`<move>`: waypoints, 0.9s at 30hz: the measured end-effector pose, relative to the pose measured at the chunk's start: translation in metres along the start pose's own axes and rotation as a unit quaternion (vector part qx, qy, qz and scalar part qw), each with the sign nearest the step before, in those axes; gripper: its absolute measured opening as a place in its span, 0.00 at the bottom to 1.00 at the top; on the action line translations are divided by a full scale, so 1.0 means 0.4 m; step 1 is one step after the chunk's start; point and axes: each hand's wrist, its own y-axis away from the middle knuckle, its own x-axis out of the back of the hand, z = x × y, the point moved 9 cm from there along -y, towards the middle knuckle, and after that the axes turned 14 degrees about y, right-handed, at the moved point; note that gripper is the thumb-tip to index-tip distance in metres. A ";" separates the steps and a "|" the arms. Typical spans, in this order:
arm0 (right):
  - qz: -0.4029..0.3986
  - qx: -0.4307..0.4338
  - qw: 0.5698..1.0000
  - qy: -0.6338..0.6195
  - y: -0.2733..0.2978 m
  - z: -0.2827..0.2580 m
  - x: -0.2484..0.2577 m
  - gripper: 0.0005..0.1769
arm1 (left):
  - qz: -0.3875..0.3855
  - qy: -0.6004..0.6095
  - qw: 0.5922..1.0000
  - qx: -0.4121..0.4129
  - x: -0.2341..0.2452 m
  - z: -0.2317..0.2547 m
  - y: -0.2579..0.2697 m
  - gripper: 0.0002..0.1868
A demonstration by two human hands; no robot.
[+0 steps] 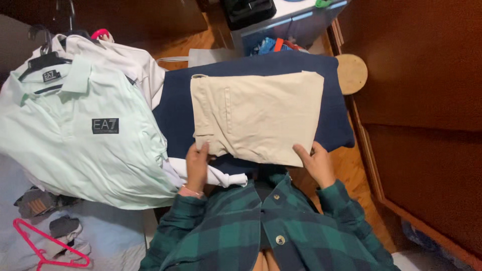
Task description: The person removes trousers and a polo shirt from hangers, smooths them on a surface, and folds them before placing them on a bed.
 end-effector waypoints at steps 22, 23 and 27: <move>-0.116 0.036 0.974 -0.191 -0.010 0.081 -0.037 0.13 | -0.060 -0.078 0.986 -0.132 0.062 0.026 -0.114 0.04; -0.138 0.014 0.975 -0.176 -0.014 0.096 -0.032 0.16 | -0.042 -0.113 0.981 -0.154 0.068 0.040 -0.112 0.07; -0.020 0.082 0.989 -0.122 -0.088 0.054 0.006 0.13 | -0.037 -0.096 0.990 -0.093 0.014 0.089 -0.150 0.24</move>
